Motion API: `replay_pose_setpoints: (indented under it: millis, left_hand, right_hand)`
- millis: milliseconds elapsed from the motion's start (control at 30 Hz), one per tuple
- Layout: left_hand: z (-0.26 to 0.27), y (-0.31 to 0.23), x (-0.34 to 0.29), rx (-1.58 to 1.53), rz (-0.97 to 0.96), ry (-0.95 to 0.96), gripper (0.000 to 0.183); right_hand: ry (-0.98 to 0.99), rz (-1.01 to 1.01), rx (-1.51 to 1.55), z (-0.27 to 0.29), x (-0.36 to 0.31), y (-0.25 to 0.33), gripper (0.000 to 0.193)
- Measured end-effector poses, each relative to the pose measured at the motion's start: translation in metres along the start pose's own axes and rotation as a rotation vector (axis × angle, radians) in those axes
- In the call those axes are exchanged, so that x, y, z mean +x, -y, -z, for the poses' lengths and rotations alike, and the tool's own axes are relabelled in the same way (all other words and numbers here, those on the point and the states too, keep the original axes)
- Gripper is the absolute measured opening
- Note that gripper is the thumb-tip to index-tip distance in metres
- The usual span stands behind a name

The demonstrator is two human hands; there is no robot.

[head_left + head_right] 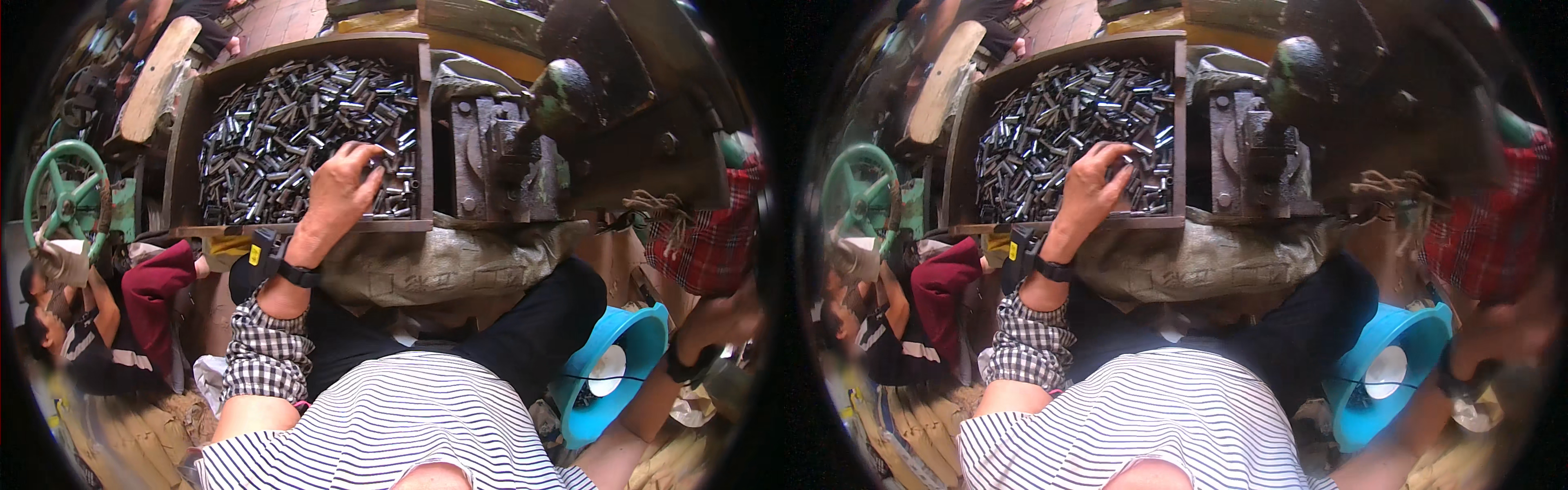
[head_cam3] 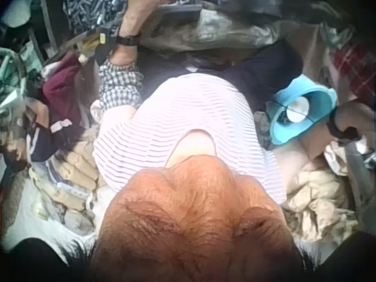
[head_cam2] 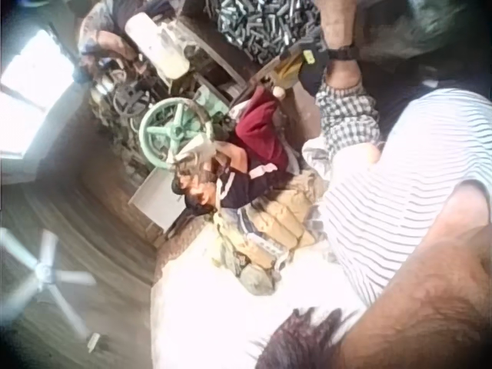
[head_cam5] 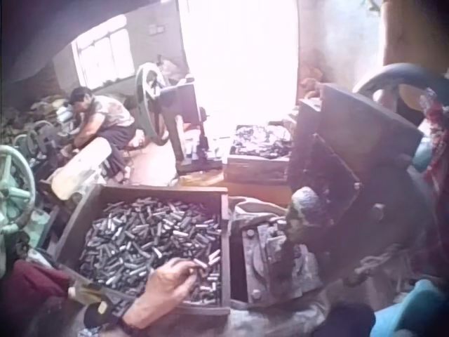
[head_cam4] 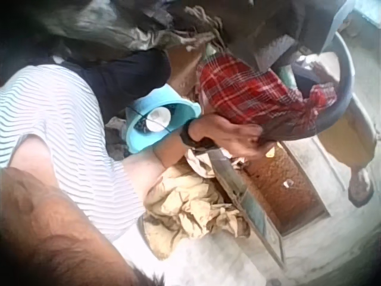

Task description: Sorting small metal pins from a bin and pressing them into a machine fixture.

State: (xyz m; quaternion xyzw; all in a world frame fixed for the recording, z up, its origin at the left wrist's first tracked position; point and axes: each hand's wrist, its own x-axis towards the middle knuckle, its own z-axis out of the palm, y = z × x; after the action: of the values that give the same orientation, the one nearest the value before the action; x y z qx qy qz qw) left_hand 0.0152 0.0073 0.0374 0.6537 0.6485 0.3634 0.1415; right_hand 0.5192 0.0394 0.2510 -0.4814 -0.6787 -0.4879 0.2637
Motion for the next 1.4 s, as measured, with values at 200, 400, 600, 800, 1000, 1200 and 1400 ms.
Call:
replay_pose_setpoints:
  millis: [200,400,600,800,1000,1200,1400]
  left_hand:
    - [0.018,0.021,-0.027,0.098,0.078,0.239,0.016]
    - [0.013,0.031,-0.014,0.220,0.054,0.191,0.016]
    - [0.016,0.052,-0.017,0.210,0.069,0.378,0.018]
    - [0.009,0.054,-0.021,0.270,0.051,0.333,0.015]
    - [-0.007,0.048,-0.016,0.285,-0.027,0.234,0.016]
    - [-0.037,0.049,-0.004,0.397,-0.040,0.250,0.014]
    - [-0.037,0.040,-0.001,0.455,-0.072,0.262,0.013]
  right_hand:
    - [0.414,0.248,1.179,0.040,0.011,0.254,0.023]
    - [0.512,0.294,1.228,-0.058,-0.020,0.387,0.010]
    - [0.614,0.620,1.245,-0.099,-0.031,0.446,0.014]
    - [0.848,0.747,1.205,-0.111,-0.018,0.455,0.013]
    - [0.827,0.542,1.374,-0.120,-0.016,0.443,0.019]
    - [0.801,0.124,1.561,-0.100,-0.024,0.404,0.020]
    - [0.986,-0.306,1.738,-0.089,-0.054,0.385,0.019]
